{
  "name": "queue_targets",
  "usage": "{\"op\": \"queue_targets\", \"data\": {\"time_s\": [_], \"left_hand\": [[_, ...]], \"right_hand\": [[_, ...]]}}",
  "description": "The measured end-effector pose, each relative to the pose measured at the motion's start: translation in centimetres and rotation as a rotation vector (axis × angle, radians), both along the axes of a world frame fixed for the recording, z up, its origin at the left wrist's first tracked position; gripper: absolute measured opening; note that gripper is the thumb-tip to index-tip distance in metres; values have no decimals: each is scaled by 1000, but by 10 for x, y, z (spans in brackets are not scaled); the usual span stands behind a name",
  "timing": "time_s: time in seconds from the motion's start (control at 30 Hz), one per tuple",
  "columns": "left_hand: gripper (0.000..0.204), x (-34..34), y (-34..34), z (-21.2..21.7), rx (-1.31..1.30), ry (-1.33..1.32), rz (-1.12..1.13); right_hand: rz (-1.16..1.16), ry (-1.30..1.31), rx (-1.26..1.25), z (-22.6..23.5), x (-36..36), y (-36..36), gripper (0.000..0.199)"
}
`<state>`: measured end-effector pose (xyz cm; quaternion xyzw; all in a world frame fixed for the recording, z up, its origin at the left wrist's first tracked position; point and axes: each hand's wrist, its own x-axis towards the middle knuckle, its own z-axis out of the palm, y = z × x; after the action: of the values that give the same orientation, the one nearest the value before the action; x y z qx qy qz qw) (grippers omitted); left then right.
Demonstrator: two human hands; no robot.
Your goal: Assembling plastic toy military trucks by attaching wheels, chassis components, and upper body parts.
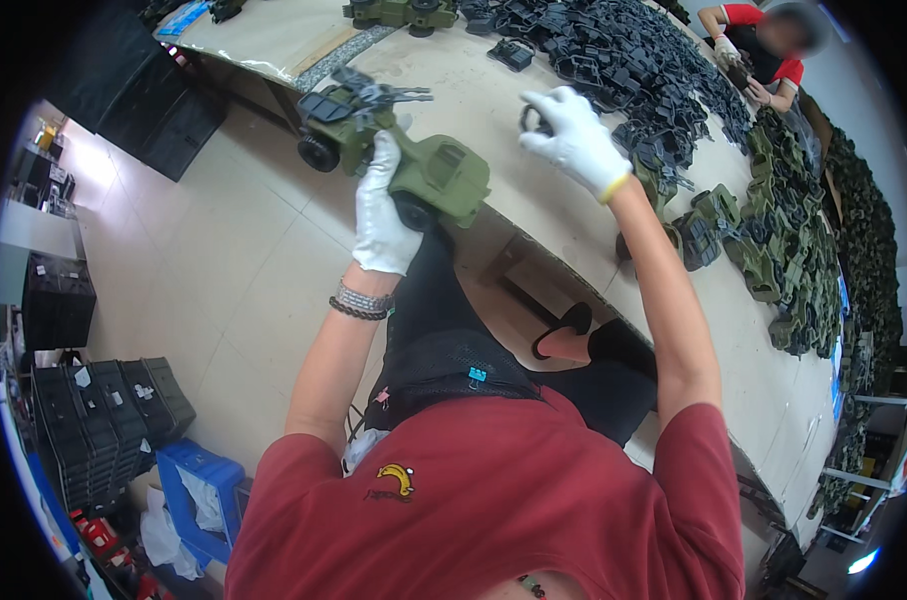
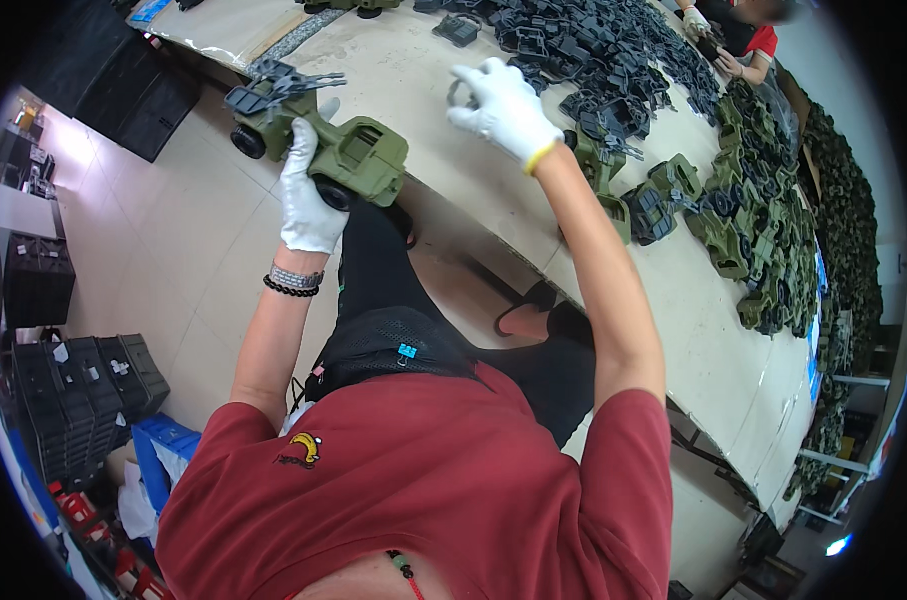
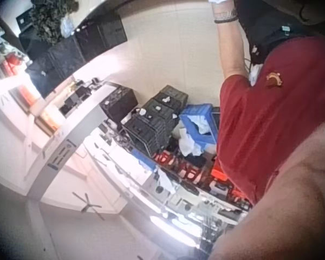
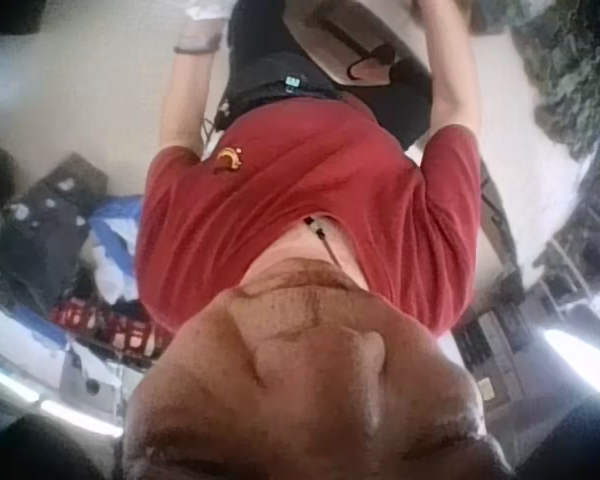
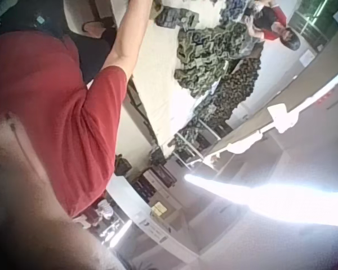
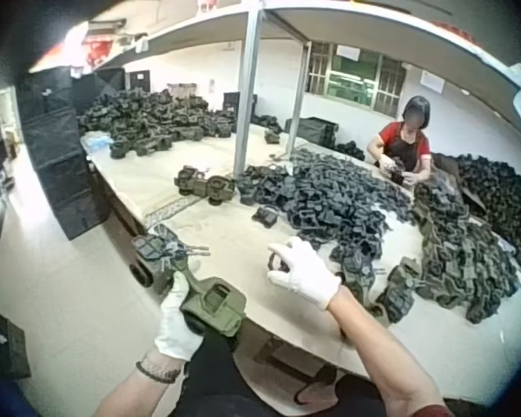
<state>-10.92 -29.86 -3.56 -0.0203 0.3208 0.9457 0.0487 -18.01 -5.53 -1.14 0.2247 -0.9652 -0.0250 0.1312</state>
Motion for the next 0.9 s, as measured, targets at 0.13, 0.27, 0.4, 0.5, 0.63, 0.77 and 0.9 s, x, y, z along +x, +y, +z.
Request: {"op": "queue_targets", "data": {"time_s": [0.13,0.27,0.4,0.5,0.63,0.77,0.9], "left_hand": [[53,4,22,-9,-113,74,23],[32,-3,71,-24,-113,10,130],[30,-21,125,-67,-128,236,353],[40,-30,113,-78,-178,260,283],[53,-30,103,-68,-17,98,97],[64,-19,99,-59,-20,73,75],[64,-13,94,-49,-8,65,54]], "right_hand": [[-22,-186,-1047,29,78,-8,32],[-45,218,-669,-17,75,12,27],[-75,219,-595,-68,72,38,32],[-43,374,-731,-47,124,21,35],[-25,255,-646,-45,169,20,32],[-105,124,-899,-33,168,26,25],[-89,223,-824,12,130,33,22]]}}
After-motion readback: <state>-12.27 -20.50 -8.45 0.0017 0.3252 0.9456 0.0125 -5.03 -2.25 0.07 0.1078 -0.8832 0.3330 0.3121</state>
